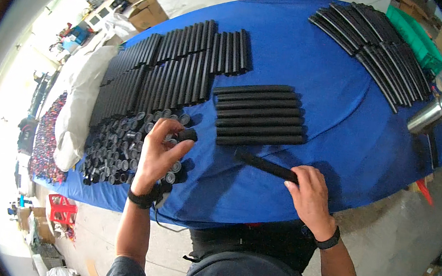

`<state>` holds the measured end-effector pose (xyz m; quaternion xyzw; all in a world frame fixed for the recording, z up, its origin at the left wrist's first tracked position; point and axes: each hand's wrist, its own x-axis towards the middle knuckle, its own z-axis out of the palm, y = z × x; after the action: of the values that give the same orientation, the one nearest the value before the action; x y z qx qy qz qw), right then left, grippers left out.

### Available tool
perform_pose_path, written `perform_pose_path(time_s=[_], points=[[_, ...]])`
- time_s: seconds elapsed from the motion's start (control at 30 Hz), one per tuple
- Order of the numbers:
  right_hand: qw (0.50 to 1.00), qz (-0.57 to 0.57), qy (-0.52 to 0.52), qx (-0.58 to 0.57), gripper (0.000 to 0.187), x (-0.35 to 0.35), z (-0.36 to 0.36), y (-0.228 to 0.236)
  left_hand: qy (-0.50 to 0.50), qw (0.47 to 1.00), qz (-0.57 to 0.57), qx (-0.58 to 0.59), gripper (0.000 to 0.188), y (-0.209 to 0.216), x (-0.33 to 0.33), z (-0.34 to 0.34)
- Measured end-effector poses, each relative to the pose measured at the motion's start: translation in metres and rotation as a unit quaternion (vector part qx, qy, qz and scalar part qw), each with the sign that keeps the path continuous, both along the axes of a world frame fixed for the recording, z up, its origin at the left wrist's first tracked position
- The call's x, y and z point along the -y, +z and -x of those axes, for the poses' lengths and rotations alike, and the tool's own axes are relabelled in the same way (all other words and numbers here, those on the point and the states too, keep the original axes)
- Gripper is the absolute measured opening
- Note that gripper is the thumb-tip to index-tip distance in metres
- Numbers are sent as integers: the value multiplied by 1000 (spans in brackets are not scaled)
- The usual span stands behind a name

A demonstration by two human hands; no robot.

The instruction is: The person repeatedly picks up a black cylindrical pipe and a smaller black cap from a table covered with a blue cloth. They insert the cap into one end of the pipe, then place the assembled unit onto a separate pile on the table. This process is repeated multiple times throughout the clip.

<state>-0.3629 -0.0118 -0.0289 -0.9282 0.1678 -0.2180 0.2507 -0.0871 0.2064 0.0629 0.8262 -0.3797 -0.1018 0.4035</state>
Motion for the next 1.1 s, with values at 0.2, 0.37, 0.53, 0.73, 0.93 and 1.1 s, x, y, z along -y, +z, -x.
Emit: perform_pose_path(time_s=[0.2, 0.37, 0.53, 0.73, 0.93, 1.1], points=[[975, -216, -50, 13, 34, 28, 18, 10, -202, 666, 278, -662, 45, -56, 49, 41], [971, -232, -51, -26, 42, 31, 24, 0, -305, 668, 192, -651, 51, -111, 104, 66], [973, -211, -14, -88, 40, 21, 24, 10, -402, 596, 194, -668, 59, -124, 107, 59], [982, -170, 17, -85, 38, 9, 17, 20, -454, 588, 170, -648, 63, -116, 96, 53], [972, -223, -42, -62, 45, 3, 12, 10, -447, 578, 185, -657, 59, -114, 95, 50], [959, -253, 61, -114, 45, 25, 14, 18, -437, 550, 207, -681, 55, -119, 96, 51]])
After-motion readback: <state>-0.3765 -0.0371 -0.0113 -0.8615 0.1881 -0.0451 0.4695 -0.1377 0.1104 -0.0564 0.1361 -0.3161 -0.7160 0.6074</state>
